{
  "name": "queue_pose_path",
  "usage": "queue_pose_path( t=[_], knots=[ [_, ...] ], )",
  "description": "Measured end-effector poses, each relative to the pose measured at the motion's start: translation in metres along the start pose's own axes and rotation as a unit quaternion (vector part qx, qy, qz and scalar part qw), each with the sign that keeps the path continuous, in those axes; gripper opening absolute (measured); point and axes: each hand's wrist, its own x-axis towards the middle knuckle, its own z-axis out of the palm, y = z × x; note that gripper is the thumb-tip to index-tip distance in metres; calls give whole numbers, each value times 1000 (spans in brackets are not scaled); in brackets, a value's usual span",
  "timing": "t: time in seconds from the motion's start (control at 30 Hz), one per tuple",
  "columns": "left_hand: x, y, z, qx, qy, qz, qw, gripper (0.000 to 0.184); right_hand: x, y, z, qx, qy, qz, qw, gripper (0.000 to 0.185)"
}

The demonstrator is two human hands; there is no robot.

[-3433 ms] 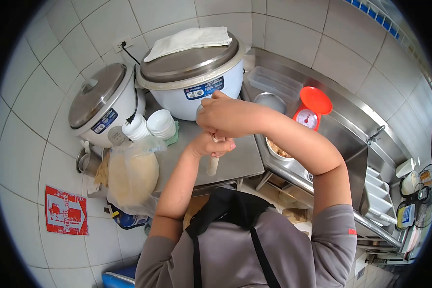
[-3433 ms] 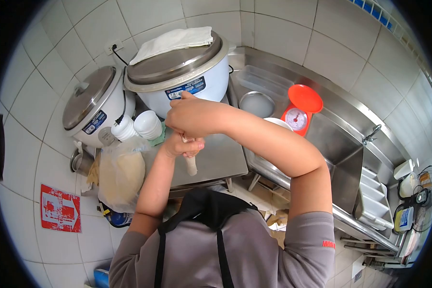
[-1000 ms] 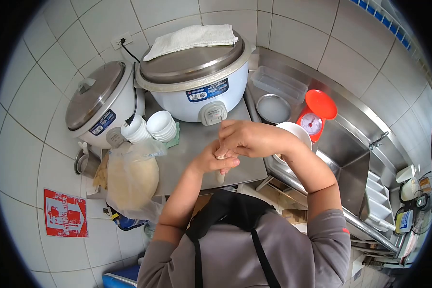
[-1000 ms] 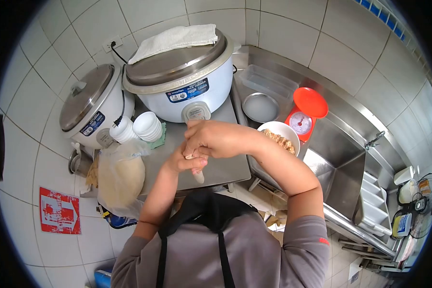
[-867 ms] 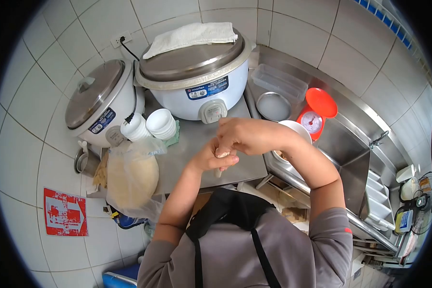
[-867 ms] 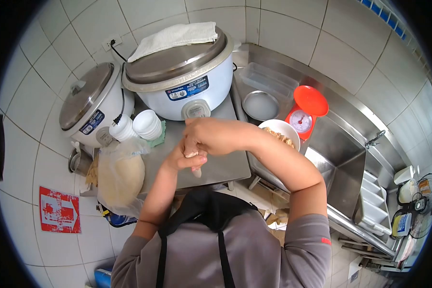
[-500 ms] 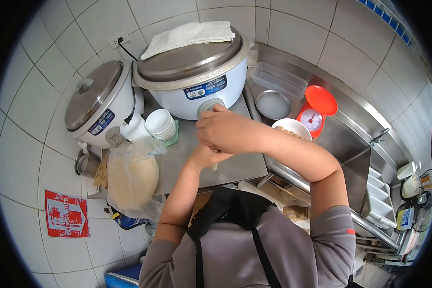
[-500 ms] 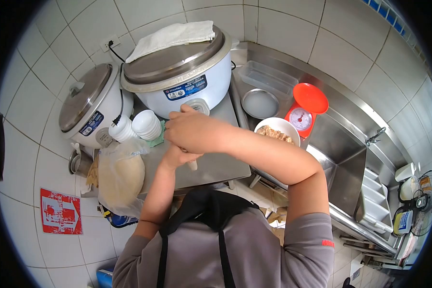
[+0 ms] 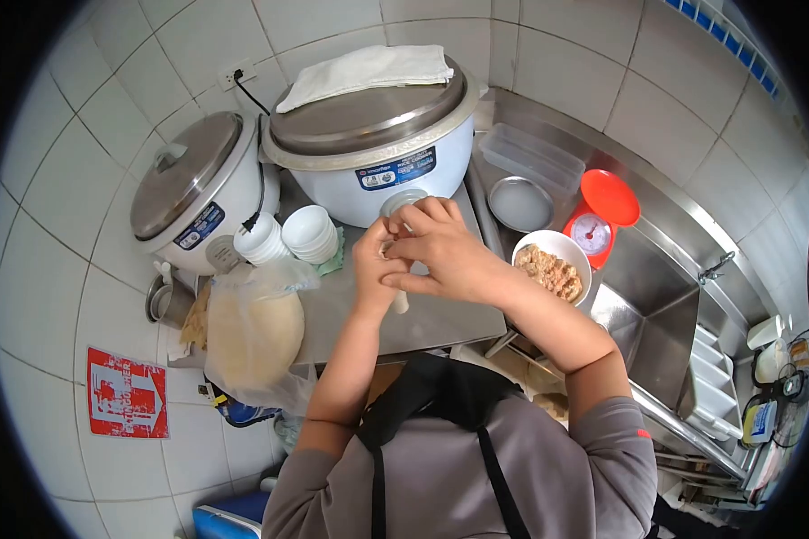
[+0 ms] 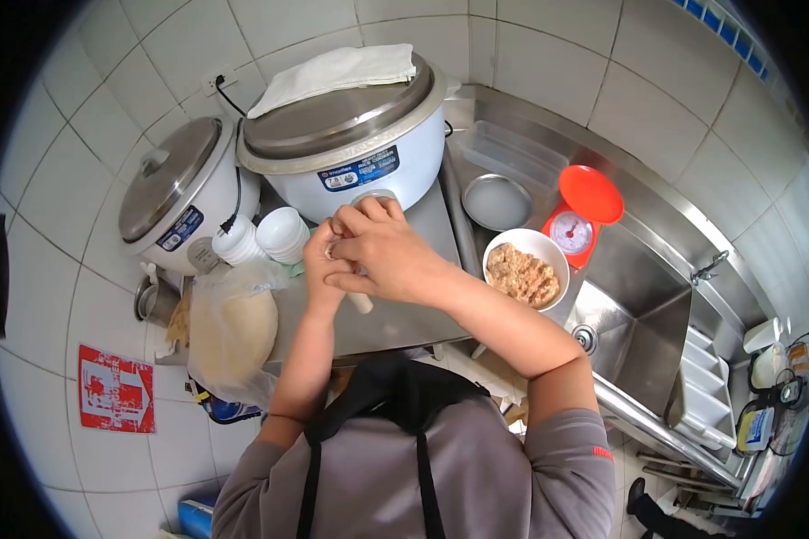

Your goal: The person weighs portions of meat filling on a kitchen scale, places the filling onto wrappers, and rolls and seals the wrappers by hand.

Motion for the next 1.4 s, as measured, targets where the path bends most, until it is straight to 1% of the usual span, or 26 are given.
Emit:
queue_pose_path(
  t=[0.07, 0.13, 0.17, 0.23, 0.27, 0.3, 0.33, 0.4, 0.43, 0.47, 0.5, 0.53, 0.6, 0.7, 0.8, 0.9, 1.0, 1.03, 1.1, 1.13, 1.2, 1.23, 1.27, 1.3, 1.33, 1.4],
  knots=[
    [0, 7, 8, 38, 4, 31, 999, 15, -1, 0, 4, -9, 3, 3, 1000, 34],
    [0, -5, 9, 51, 23, 51, 997, 16, -1, 4, 12, -17, 19, -4, 1000, 34],
    [0, -9, 10, 56, 31, 60, 996, 16, -1, 7, 13, 10, 12, -3, 1000, 34],
    [-3, -2, 12, 26, 33, 18, 999, 16, -2, 19, 9, 59, -1, 2, 998, 32],
    [-4, 1, 11, 11, 34, -3, 999, 16, -6, 32, 11, 161, 55, 44, 984, 32],
    [-4, -1, 11, 33, 28, -22, 999, 18, -12, 54, 17, 261, 109, 83, 956, 32],
    [-6, -2, 12, 32, 31, -16, 999, 20, -18, 77, 22, 358, 160, 118, 912, 32],
    [-10, -5, 11, 34, 39, 0, 999, 23, -39, 135, 8, 217, 130, 205, 946, 38],
    [-13, -8, 10, 43, 40, 2, 998, 30, -58, 165, 9, 69, 60, 280, 956, 41],
    [-15, -9, 9, 43, 43, 10, 998, 30, -82, 196, 14, -81, -13, 346, 935, 45],
    [-18, -10, 9, 42, 46, 16, 998, 30, -113, 226, 27, -176, -75, 397, 898, 44],
    [-21, -10, 9, 42, 49, 23, 998, 31, -140, 251, 38, -269, -136, 441, 845, 43],
    [-24, -9, 12, 53, 56, 29, 997, 32, -173, 272, 41, -346, -245, 444, 789, 32],
    [-24, -15, 11, 74, 67, 33, 994, 32, -180, 268, 43, -341, -279, 433, 786, 29],
    [-24, -18, 9, 87, 71, 29, 993, 32, -176, 271, 39, -284, -275, 456, 797, 28],
    [-23, -19, 11, 99, 84, 34, 991, 31, -181, 279, 47, -372, -265, 450, 768, 25],
    [-25, -17, 10, 92, 81, 26, 992, 31, -182, 278, 49, -342, -252, 429, 797, 24],
    [-24, -15, 10, 86, 78, 21, 993, 31, -173, 272, 42, -348, -236, 426, 801, 25],
    [-20, -15, 12, 114, 79, 33, 990, 32, -158, 260, 28, -359, -210, 417, 808, 27],
    [-23, -14, 11, 131, 79, 34, 988, 32, -159, 257, 30, -352, -192, 427, 810, 28],
    [-25, -19, 11, 116, 80, 32, 990, 33, -151, 257, 30, -340, -148, 443, 816, 31],
    [-21, -21, 12, 107, 83, 37, 990, 33, -136, 237, 20, -266, -62, 460, 845, 31],
    [-20, -21, 12, 114, 88, 40, 989, 33, -124, 224, 16, -174, -4, 436, 883, 33],
    [-19, -21, 13, 119, 92, 43, 988, 34, -114, 214, 12, -80, 53, 407, 908, 35],
    [-18, -22, 15, 125, 95, 44, 987, 34, -104, 200, 8, 17, 107, 375, 921, 36],
    [-16, -19, 17, 153, 93, 49, 983, 37, -71, 139, -3, 155, 123, 269, 943, 35]
  ],
)
